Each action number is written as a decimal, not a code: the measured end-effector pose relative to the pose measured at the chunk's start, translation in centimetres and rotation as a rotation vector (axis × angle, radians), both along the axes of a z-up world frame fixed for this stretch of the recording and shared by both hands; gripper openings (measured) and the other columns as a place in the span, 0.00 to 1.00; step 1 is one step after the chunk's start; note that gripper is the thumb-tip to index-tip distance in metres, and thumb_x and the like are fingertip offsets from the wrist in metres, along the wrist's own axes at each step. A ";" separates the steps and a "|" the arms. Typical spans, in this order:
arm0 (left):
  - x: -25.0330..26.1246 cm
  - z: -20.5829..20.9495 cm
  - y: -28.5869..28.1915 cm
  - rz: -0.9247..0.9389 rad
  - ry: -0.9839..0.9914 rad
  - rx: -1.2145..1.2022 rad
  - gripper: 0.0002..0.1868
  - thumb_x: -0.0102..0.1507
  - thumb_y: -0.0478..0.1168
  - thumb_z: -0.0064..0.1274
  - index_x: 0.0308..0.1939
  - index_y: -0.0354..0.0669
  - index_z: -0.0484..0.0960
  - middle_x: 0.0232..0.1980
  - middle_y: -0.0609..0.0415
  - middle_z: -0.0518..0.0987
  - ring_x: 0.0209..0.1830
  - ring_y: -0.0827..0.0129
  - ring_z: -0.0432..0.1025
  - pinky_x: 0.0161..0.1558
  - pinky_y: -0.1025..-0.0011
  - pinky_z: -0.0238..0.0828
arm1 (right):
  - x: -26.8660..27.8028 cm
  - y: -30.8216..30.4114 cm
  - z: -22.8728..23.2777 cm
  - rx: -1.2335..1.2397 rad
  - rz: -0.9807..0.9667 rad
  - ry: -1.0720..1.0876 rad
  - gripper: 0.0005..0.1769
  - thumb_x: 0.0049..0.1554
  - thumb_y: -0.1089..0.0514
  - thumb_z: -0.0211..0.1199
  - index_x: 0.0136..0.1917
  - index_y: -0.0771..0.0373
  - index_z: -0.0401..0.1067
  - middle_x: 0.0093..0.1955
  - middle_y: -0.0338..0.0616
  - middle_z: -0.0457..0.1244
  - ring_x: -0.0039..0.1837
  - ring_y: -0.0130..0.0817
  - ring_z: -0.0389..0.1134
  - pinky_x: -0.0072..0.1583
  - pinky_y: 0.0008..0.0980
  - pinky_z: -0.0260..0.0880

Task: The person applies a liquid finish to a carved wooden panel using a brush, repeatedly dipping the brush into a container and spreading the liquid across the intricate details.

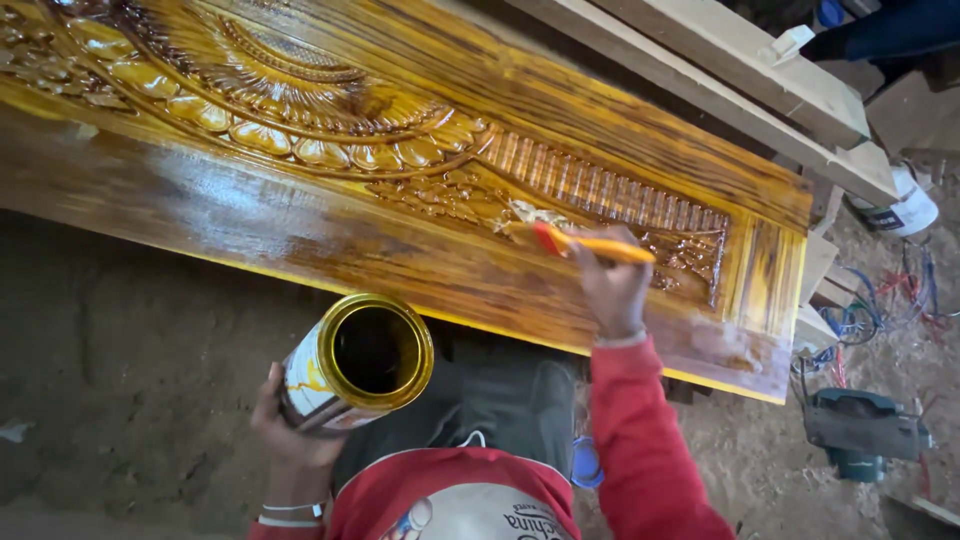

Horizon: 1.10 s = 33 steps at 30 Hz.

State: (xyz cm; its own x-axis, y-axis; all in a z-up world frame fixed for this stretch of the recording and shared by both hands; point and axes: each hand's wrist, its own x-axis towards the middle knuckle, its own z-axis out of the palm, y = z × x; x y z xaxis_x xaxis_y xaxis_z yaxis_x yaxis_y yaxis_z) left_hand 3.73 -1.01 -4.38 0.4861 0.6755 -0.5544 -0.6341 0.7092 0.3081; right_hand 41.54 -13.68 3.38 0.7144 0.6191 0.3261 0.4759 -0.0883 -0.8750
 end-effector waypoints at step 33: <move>-2.5 0.5 -0.2 0.070 -0.075 0.050 0.36 0.68 0.55 0.41 0.70 0.28 0.71 0.66 0.36 0.76 0.63 0.45 0.72 0.63 0.45 0.67 | 9.7 14.9 -2.6 -0.593 0.567 0.109 0.04 0.60 0.65 0.62 0.50 0.65 0.73 0.47 0.44 0.72 0.52 0.34 0.75 0.58 0.36 0.75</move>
